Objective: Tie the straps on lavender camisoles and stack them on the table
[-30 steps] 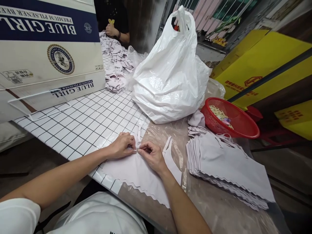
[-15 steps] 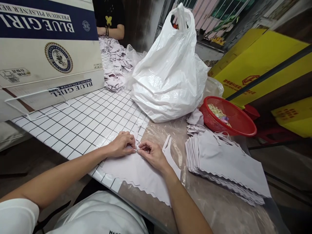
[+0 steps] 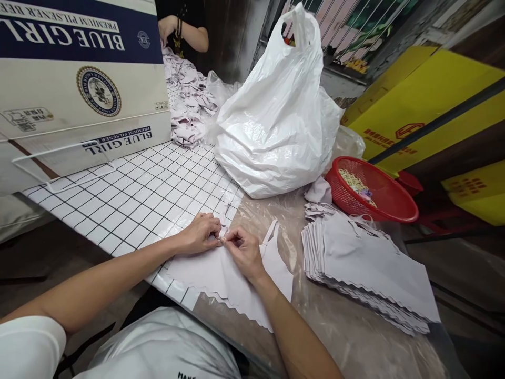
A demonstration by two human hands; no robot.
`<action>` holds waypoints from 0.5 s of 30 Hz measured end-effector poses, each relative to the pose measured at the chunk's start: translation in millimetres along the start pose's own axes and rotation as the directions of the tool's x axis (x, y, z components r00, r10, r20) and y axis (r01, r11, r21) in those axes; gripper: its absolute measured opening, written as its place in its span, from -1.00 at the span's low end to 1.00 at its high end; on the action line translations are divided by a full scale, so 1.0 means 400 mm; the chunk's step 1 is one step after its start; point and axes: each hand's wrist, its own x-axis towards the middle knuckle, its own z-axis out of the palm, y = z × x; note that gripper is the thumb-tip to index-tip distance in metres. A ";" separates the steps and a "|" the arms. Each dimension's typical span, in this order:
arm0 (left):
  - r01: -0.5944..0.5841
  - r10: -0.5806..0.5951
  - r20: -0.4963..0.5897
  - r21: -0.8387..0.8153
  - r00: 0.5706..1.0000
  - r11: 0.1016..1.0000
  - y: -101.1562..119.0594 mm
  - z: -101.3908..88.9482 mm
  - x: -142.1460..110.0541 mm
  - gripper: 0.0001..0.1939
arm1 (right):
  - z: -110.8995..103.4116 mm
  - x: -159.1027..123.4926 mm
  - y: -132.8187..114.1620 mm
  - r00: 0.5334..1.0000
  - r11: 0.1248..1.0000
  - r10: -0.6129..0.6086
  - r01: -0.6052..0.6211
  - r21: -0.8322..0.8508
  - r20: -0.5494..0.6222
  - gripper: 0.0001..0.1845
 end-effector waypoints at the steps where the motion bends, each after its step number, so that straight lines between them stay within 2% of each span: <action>1: 0.006 -0.005 -0.003 0.007 1.000 1.000 0.000 0.002 0.002 -0.76 | -0.001 0.003 -0.002 1.000 0.999 0.023 -0.023 0.022 0.002 -0.86; 3: 0.018 -0.017 -0.009 0.033 1.000 0.999 0.000 0.005 0.002 -0.79 | -0.015 0.008 -0.011 0.998 0.998 0.061 -0.061 0.027 0.001 -0.83; 5: 0.027 -0.024 -0.043 0.079 0.999 0.997 0.000 0.000 -0.009 -0.84 | -0.048 0.009 -0.027 0.997 0.997 0.069 -0.070 -0.041 -0.024 -0.81; 8: 0.086 -0.047 -0.188 0.200 0.981 0.976 -0.005 -0.023 -0.050 -0.83 | -0.135 -0.018 -0.057 0.997 0.973 0.059 -0.070 -0.218 -0.057 -0.85; 10: 0.181 -0.103 -0.279 0.271 0.955 0.945 -0.014 -0.045 -0.091 -0.78 | -0.199 -0.064 -0.087 0.993 0.953 0.088 -0.108 -0.283 -0.085 -0.85; 13: 0.295 -0.217 -0.291 0.261 0.932 0.919 -0.031 -0.067 -0.151 -0.67 | -0.259 -0.169 -0.168 0.978 0.977 0.111 -0.139 -0.159 -0.174 -0.80; 15: 0.324 -0.248 -0.293 0.248 0.923 0.913 -0.039 -0.069 -0.179 -0.63 | -0.261 -0.243 -0.250 0.975 0.999 0.050 -0.046 0.022 -0.215 -0.79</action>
